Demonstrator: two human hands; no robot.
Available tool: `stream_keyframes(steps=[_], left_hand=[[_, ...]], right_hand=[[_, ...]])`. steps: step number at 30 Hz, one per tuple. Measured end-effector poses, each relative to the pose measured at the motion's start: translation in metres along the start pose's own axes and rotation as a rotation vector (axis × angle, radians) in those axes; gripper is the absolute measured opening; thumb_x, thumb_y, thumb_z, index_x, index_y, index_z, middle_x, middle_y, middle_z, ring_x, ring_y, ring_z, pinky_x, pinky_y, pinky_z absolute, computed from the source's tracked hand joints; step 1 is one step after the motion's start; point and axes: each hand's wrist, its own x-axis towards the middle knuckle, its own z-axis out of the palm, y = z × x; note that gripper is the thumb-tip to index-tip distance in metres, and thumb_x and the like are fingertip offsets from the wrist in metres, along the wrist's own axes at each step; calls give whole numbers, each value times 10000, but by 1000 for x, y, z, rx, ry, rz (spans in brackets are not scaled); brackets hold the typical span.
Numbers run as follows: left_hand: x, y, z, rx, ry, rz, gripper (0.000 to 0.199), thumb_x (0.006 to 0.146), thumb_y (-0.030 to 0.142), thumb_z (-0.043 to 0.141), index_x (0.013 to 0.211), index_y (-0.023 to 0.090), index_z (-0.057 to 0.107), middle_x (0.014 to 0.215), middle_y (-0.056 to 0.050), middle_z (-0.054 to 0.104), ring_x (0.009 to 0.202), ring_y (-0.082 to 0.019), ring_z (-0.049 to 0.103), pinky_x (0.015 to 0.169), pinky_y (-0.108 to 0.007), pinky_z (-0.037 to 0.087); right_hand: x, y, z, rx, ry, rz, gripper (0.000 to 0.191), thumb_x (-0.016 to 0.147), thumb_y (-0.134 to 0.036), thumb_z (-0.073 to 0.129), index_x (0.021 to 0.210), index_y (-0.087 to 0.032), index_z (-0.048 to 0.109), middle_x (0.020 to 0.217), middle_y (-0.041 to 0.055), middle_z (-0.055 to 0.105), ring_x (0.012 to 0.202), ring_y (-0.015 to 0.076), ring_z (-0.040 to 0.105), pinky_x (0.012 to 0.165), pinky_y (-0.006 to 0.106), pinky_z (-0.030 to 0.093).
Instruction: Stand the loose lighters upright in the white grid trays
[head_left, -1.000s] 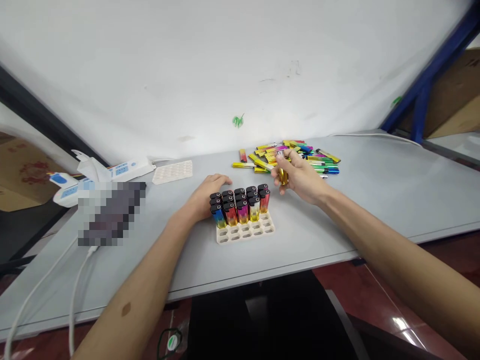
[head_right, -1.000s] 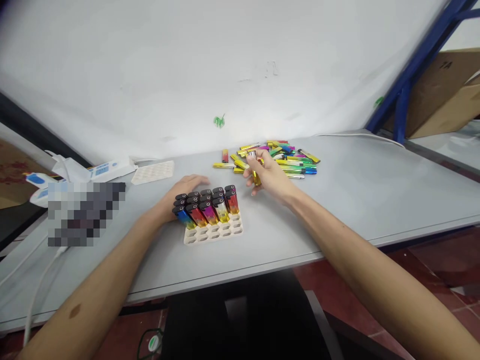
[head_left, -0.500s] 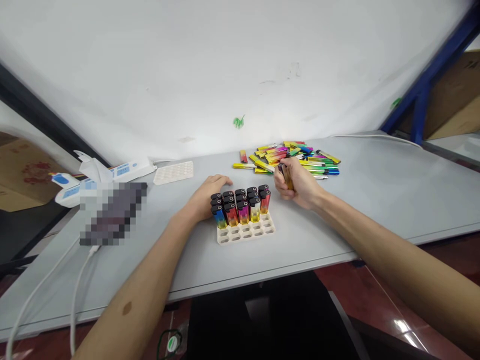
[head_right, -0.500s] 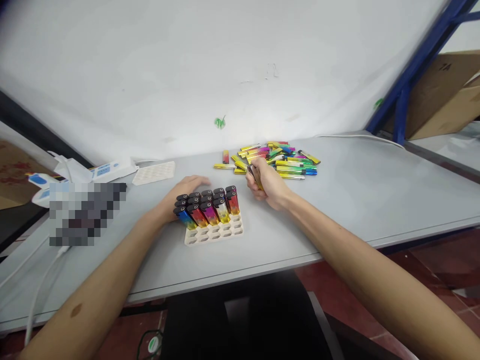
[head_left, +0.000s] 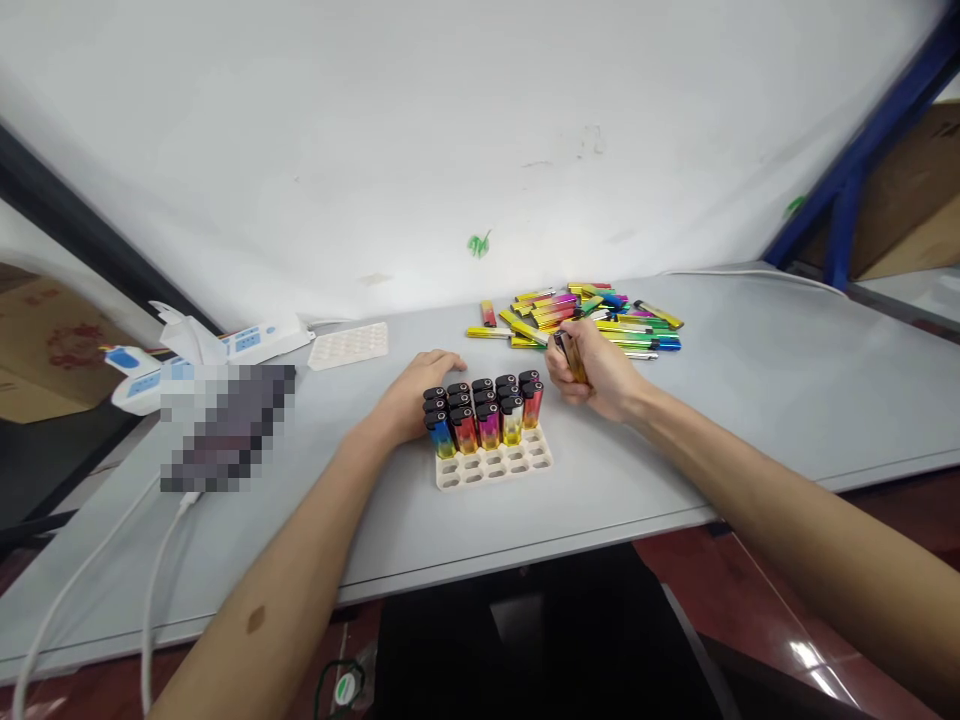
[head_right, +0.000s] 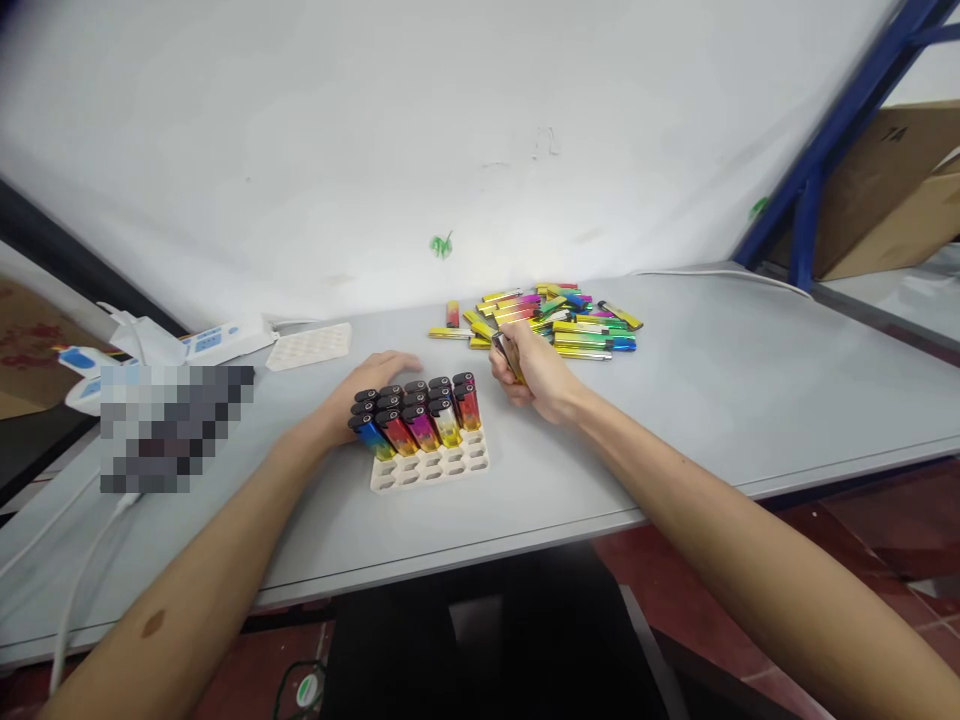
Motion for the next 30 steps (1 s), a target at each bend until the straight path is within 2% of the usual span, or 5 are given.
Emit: stream_keyframes(steps=[8, 12, 17, 23, 30], left_hand=[[0, 0, 0, 6, -2, -7, 472, 771, 246, 580, 1238, 182, 577, 1388, -121, 590, 1304, -287, 520, 1120, -421, 436], [0, 0, 0, 5, 4, -6, 483, 763, 249, 590, 1242, 184, 582, 1389, -116, 591, 1308, -282, 520, 1125, -401, 433], [0, 0, 1, -2, -2, -2, 482, 779, 229, 576, 1257, 168, 574, 1404, -122, 580, 1315, -279, 512, 1128, -404, 425], [0, 0, 1, -2, -6, -4, 480, 783, 217, 570, 1260, 158, 573, 1400, -123, 578, 1311, -279, 506, 1130, -404, 421], [0, 2, 0, -1, -5, -10, 473, 773, 218, 581, 1244, 179, 572, 1388, -120, 587, 1305, -280, 510, 1126, -420, 426]], right_hand=[[0, -1, 2, -33, 59, -27, 516, 941, -580, 384, 579, -214, 430, 519, -43, 322, 400, 82, 188, 421, 261, 157], [-2, -5, -1, -36, 34, -53, 503, 944, -606, 402, 722, -193, 586, 632, -10, 432, 499, 113, 358, 462, 265, 273], [-6, -10, -16, -167, -54, -177, 301, 881, -477, 681, 789, -191, 661, 808, 13, 566, 746, 137, 498, 696, 279, 403], [-11, -17, -32, -203, -139, -224, 274, 819, -428, 785, 744, -194, 664, 742, -14, 531, 678, 114, 445, 643, 282, 388], [-18, -21, -30, -285, -281, -161, 249, 796, -375, 815, 899, -204, 667, 759, 7, 692, 702, 143, 630, 684, 308, 503]])
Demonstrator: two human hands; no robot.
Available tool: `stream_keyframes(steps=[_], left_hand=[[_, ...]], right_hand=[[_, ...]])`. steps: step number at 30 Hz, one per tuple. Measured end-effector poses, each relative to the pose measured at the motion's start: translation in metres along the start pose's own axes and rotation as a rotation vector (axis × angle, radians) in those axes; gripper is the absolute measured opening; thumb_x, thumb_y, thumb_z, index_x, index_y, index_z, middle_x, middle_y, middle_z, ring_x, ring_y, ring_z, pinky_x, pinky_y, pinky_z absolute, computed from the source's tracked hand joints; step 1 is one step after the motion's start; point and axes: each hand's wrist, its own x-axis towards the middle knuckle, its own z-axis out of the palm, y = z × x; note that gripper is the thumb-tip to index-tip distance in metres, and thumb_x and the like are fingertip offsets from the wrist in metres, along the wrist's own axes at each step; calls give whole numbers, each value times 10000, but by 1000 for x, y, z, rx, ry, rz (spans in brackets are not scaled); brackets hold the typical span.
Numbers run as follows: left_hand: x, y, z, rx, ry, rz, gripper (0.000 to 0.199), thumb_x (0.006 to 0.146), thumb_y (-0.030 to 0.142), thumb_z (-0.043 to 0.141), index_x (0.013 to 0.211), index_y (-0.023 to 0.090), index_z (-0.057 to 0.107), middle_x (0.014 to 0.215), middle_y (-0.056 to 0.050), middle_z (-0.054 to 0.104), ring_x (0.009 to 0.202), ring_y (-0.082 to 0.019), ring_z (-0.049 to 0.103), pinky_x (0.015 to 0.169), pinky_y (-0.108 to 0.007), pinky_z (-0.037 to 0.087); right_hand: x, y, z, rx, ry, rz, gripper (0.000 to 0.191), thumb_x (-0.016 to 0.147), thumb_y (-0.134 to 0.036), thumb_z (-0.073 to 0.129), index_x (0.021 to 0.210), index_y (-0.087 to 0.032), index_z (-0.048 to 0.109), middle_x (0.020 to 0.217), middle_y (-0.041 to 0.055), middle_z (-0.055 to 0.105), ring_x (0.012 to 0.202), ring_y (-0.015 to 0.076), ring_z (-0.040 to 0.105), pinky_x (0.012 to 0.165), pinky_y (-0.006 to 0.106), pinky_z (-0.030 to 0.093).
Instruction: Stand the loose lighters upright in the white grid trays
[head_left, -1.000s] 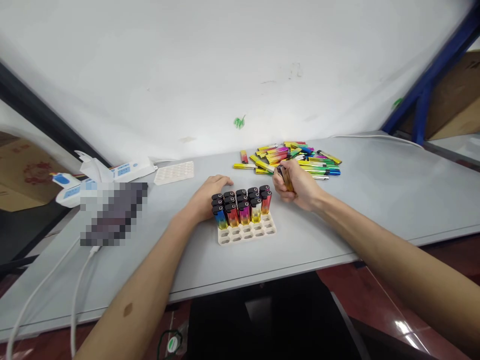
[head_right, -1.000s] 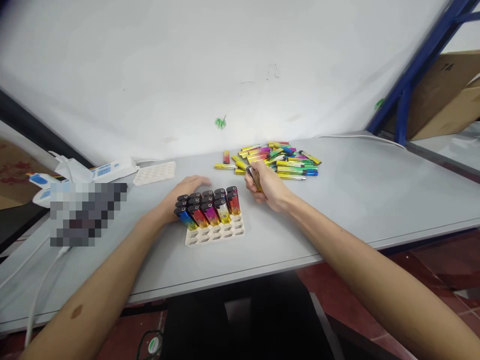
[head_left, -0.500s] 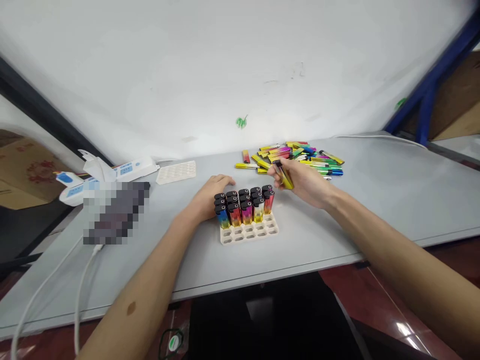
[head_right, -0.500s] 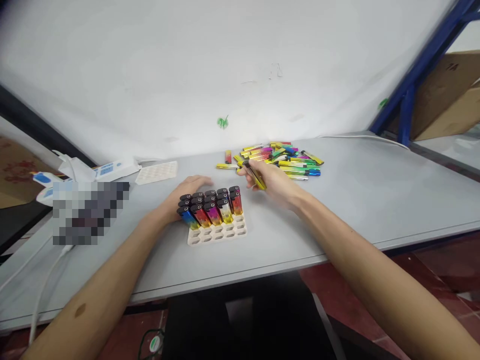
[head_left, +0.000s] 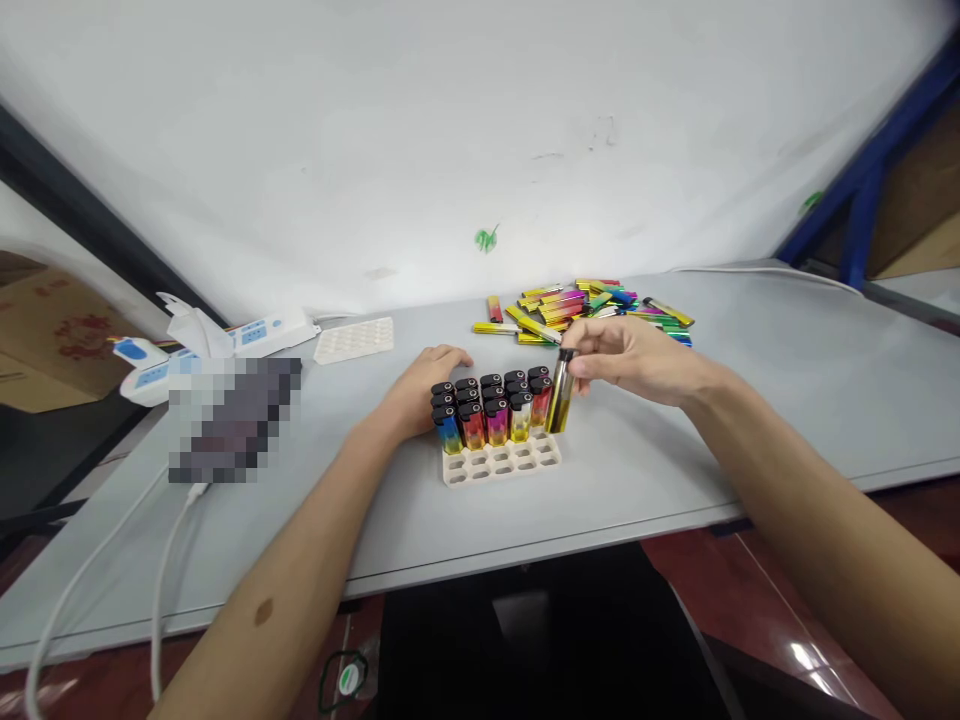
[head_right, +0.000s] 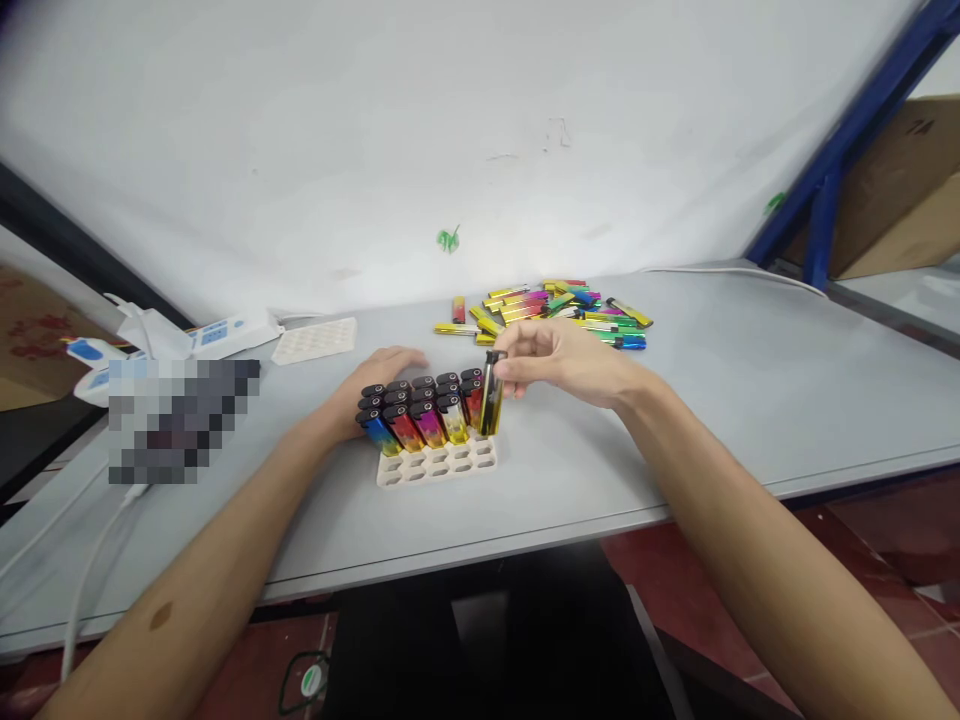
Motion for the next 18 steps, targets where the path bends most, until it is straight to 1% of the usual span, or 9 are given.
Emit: stream_keyframes(steps=[3, 7, 10, 13, 18], left_hand=[[0, -1, 0, 1, 1, -3, 471, 769, 217, 580, 1239, 192, 572, 1390, -109, 588, 1310, -279, 509, 1125, -423, 428], [0, -2, 1, 9, -2, -2, 487, 770, 218, 577, 1255, 181, 571, 1396, -106, 581, 1315, -272, 505, 1128, -397, 422], [0, -2, 1, 5, -4, 0, 499, 774, 220, 578, 1270, 160, 568, 1389, -119, 579, 1301, -274, 509, 1115, -392, 431], [0, -1, 0, 5, -1, -3, 489, 777, 224, 580, 1262, 164, 568, 1363, -120, 589, 1280, -275, 519, 1098, -400, 442], [1, -2, 1, 11, 1, -7, 483, 771, 220, 576, 1252, 188, 567, 1373, -109, 586, 1293, -272, 518, 1114, -402, 432]], right_hand=[[-1, -3, 5, -96, -56, 23, 242, 787, -351, 817, 866, -196, 650, 763, 13, 712, 706, 144, 644, 712, 320, 524], [-2, -4, 9, -120, -50, 25, 243, 748, -306, 839, 860, -202, 649, 796, -1, 698, 737, 141, 640, 691, 298, 510], [-3, -4, 10, -140, -56, 13, 255, 724, -280, 854, 831, -201, 637, 793, -10, 677, 725, 130, 624, 664, 281, 488], [-3, -4, 11, -170, -51, 3, 265, 719, -285, 858, 816, -199, 627, 790, -11, 662, 712, 128, 612, 645, 280, 477], [-4, -5, 11, -212, -23, -14, 280, 701, -314, 866, 803, -201, 630, 794, -9, 677, 711, 136, 627, 647, 296, 486]])
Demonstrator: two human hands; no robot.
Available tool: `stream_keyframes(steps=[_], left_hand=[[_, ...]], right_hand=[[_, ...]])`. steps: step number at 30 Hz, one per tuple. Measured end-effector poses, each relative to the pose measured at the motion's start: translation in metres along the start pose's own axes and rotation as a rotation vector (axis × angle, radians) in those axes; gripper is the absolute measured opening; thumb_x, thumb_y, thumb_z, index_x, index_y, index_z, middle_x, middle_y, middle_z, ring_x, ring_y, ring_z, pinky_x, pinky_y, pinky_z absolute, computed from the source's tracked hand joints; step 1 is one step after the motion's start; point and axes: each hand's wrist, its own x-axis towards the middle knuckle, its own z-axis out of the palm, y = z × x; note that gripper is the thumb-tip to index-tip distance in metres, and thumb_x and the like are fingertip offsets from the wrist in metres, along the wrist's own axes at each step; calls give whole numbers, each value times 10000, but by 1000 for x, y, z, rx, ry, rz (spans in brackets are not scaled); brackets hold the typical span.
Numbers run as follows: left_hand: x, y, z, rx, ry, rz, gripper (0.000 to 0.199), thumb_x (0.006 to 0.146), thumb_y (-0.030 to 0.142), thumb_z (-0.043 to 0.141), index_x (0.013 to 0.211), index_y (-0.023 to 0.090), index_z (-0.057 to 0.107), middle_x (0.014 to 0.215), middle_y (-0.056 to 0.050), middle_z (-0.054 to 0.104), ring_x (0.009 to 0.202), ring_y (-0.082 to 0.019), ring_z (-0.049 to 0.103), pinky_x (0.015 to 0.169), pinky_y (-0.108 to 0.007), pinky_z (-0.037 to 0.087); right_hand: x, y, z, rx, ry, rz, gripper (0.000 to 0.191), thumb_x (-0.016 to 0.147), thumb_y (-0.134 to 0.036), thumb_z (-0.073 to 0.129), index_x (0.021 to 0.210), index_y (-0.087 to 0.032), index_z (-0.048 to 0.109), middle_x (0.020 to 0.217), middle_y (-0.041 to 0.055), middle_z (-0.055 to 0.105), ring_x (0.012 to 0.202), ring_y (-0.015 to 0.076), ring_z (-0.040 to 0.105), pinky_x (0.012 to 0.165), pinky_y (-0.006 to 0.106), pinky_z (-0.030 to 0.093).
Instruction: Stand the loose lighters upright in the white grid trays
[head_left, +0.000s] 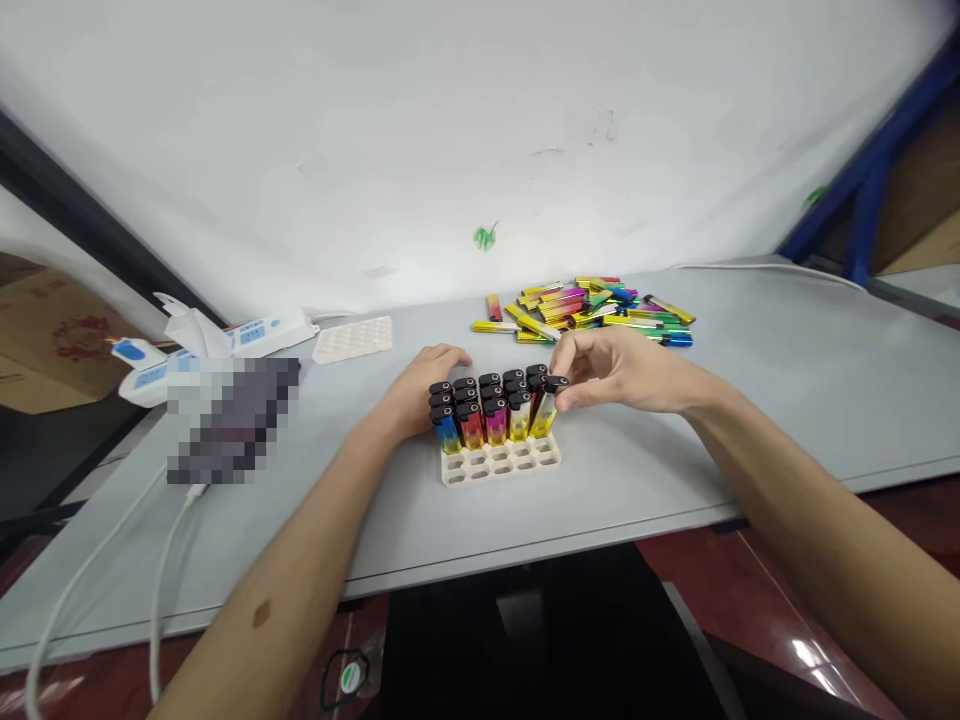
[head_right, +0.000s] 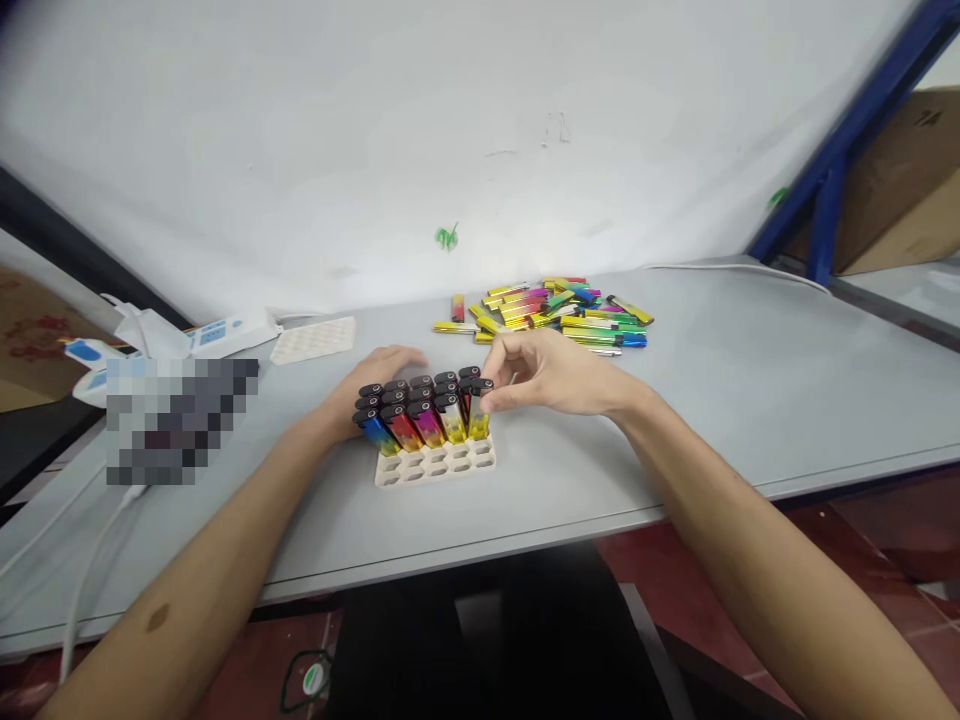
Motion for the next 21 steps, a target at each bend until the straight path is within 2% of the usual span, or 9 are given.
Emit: stream_keyframes(steps=[4, 10, 12, 14, 15, 18, 19, 21], left_hand=[[0, -1, 1, -9, 4, 4, 493, 768, 234, 581, 1257, 177, 568, 1382, -116, 582, 1307, -278, 512, 1120, -401, 431], [0, -1, 0, -15, 4, 9, 477, 778, 226, 563, 1251, 165, 575, 1382, -121, 587, 1310, -277, 511, 1131, -407, 420], [-1, -1, 0, -18, 5, 8, 488, 772, 226, 569, 1255, 162, 574, 1391, -124, 583, 1315, -281, 508, 1131, -410, 423], [-1, 0, 0, -14, 2, 10, 497, 765, 233, 583, 1257, 166, 575, 1398, -125, 580, 1323, -287, 504, 1131, -412, 427], [-1, 0, -1, -11, 1, 11, 498, 762, 236, 588, 1256, 168, 576, 1400, -125, 580, 1326, -289, 503, 1131, -413, 428], [-1, 0, -1, -5, -1, 6, 491, 767, 236, 584, 1253, 171, 580, 1402, -125, 582, 1324, -290, 507, 1136, -411, 426], [-1, 0, -2, -5, -2, 2, 490, 768, 234, 582, 1254, 170, 581, 1403, -125, 582, 1321, -290, 510, 1136, -411, 428], [-1, 1, -2, -5, -6, 1, 494, 766, 230, 581, 1256, 170, 581, 1404, -124, 582, 1318, -289, 512, 1135, -411, 431]], right_hand=[[-1, 0, 0, -48, 18, -10, 264, 715, -317, 860, 815, -201, 644, 810, -2, 689, 731, 141, 646, 661, 298, 501], [0, -1, 6, -42, -42, -15, 277, 713, -339, 854, 825, -207, 638, 815, 9, 695, 761, 164, 665, 680, 315, 524], [1, -2, 5, -34, -4, -28, 260, 749, -369, 822, 812, -210, 627, 826, 18, 691, 764, 170, 660, 699, 329, 530], [2, -1, -1, -82, 136, -28, 245, 848, -432, 718, 801, -214, 616, 815, 35, 683, 763, 185, 653, 733, 362, 534], [3, 2, -5, -159, 257, -11, 257, 896, -448, 650, 795, -215, 610, 813, 47, 680, 770, 199, 651, 753, 384, 532], [4, 17, -26, -625, 680, 123, 199, 916, -379, 590, 818, -209, 620, 911, 108, 680, 899, 282, 639, 816, 446, 501], [4, 23, -33, -802, 748, 193, 134, 875, -334, 627, 862, -201, 643, 994, 141, 674, 987, 324, 621, 840, 465, 487], [3, 35, -44, -1025, 732, 367, 211, 805, -276, 664, 994, -182, 680, 1129, 190, 648, 1096, 385, 582, 863, 492, 472]])
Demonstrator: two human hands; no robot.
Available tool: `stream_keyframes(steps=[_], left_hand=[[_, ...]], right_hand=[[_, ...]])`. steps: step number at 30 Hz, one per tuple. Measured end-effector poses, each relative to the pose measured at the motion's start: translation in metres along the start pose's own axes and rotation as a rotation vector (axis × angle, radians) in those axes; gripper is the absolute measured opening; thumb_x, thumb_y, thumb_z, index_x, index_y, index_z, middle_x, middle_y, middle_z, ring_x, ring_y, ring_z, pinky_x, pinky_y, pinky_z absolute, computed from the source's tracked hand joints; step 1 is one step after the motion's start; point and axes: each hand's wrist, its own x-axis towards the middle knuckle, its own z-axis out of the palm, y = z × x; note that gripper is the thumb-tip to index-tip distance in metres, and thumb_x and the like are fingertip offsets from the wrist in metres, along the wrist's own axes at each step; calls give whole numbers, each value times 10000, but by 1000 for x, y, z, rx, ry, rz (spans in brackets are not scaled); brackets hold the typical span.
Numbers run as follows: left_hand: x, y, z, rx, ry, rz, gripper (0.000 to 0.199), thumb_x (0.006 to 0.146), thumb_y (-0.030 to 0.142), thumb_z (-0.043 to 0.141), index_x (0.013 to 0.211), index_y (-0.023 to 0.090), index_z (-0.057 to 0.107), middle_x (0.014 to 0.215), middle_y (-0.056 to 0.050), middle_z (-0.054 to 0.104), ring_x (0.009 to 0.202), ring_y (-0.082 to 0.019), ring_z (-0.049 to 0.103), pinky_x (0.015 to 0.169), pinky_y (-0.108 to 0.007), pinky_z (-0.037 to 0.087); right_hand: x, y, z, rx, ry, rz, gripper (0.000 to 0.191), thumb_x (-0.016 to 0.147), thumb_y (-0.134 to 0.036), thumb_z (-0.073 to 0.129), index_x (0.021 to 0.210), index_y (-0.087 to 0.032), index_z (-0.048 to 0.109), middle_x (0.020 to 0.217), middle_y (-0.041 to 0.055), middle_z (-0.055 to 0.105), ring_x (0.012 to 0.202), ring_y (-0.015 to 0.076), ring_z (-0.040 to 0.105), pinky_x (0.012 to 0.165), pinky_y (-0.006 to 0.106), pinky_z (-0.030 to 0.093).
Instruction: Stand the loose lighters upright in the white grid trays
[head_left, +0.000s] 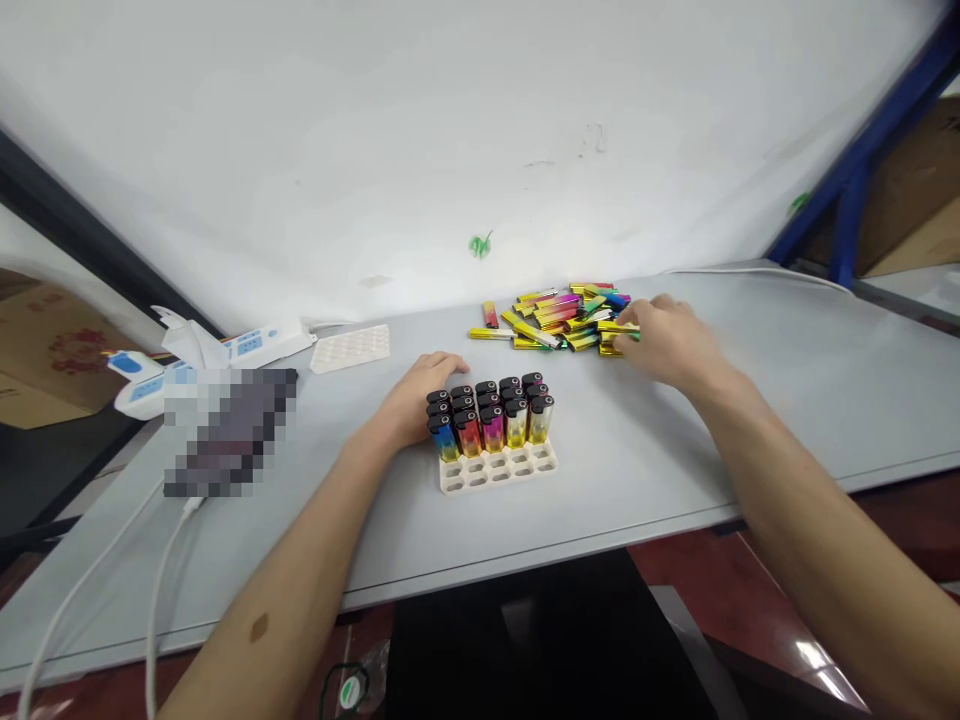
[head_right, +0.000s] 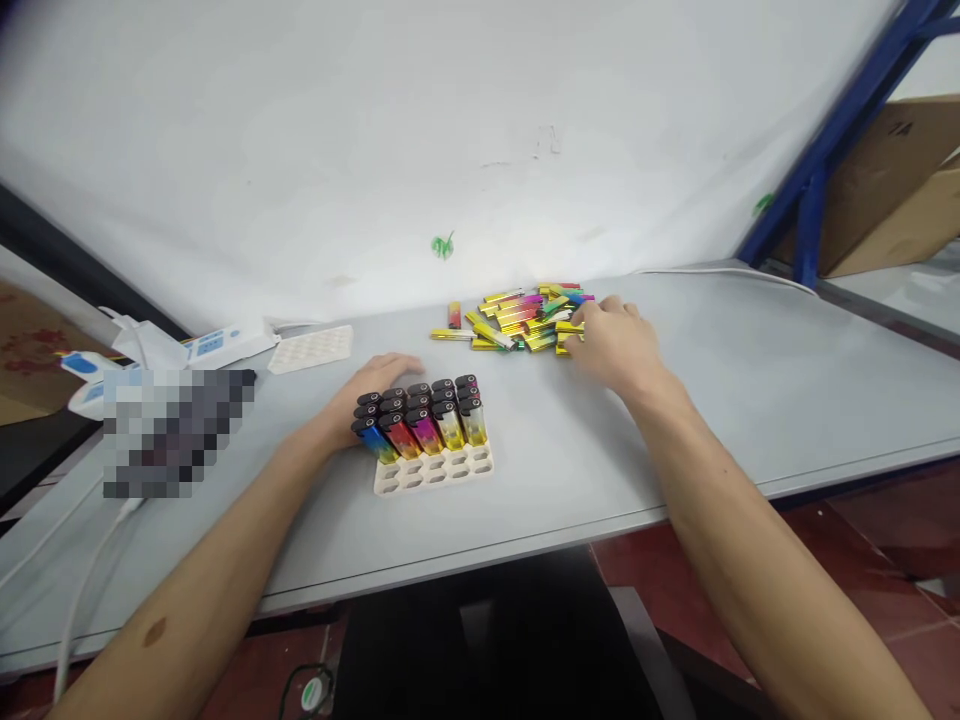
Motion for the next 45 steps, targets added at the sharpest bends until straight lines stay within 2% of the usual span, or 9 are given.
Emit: stream_keyframes(steps=[5, 13, 18, 21, 25, 30, 36, 40, 45], left_hand=[[1, -1, 2, -5, 7, -2, 484, 776, 230, 574, 1256, 172, 583, 1406, -115, 582, 1325, -288, 505, 1141, -410, 426], [2, -4, 4, 9, 4, 7, 468, 805, 228, 559, 1269, 165, 575, 1416, -118, 572, 1321, -293, 501, 1144, -417, 416], [0, -1, 1, 6, -1, 0, 482, 778, 216, 585, 1257, 161, 577, 1390, -120, 585, 1305, -283, 513, 1124, -403, 431], [0, 1, 0, 9, 1, -2, 495, 769, 222, 594, 1260, 164, 577, 1381, -118, 591, 1303, -278, 518, 1118, -389, 436], [0, 1, -1, 15, -3, -9, 504, 764, 226, 596, 1263, 162, 580, 1395, -122, 584, 1318, -286, 511, 1125, -395, 434], [0, 1, 0, 1, -3, 0, 506, 767, 224, 589, 1268, 150, 581, 1407, -127, 578, 1323, -292, 503, 1143, -414, 420], [1, 1, 0, -2, -1, -6, 499, 771, 211, 580, 1267, 150, 585, 1413, -126, 572, 1328, -287, 501, 1144, -405, 419], [1, 2, 0, 4, -3, -4, 504, 774, 212, 585, 1274, 149, 579, 1408, -124, 574, 1322, -284, 504, 1142, -403, 421], [0, 1, 0, 10, -4, 7, 501, 775, 215, 581, 1272, 150, 577, 1415, -122, 574, 1320, -283, 505, 1140, -409, 427]], right_hand=[[5, 14, 9, -176, -187, -26, 361, 815, -232, 590, 1163, -209, 681, 1232, 154, 646, 1168, 376, 574, 842, 449, 487], [5, 13, 12, -84, -44, -140, 236, 762, -184, 617, 966, -152, 729, 1010, 146, 716, 1020, 326, 646, 833, 404, 500], [0, -4, 3, 347, 93, -47, 167, 800, -334, 674, 894, -197, 681, 898, 93, 705, 875, 279, 658, 782, 410, 513], [-7, -18, 1, 794, -69, 11, 240, 859, -446, 665, 819, -223, 584, 825, 55, 687, 788, 230, 657, 728, 387, 533], [-18, -36, 4, 1193, -327, 72, 212, 903, -380, 650, 887, -237, 495, 757, 4, 632, 657, 159, 620, 605, 315, 536], [-27, -48, 11, 1205, -489, 139, 267, 964, -468, 549, 891, -211, 553, 674, -40, 445, 460, 71, 329, 383, 217, 261], [-29, -48, 9, 1237, -555, 116, 258, 987, -474, 511, 939, -221, 525, 802, 20, 585, 539, 114, 498, 412, 236, 355], [-30, -49, 7, 1251, -613, 73, 249, 947, -432, 624, 954, -258, 446, 650, -65, 465, 468, 87, 385, 402, 208, 272], [-30, -50, 7, 1235, -614, 100, 295, 979, -496, 537, 892, -215, 518, 675, -39, 445, 477, 88, 400, 389, 223, 301]])
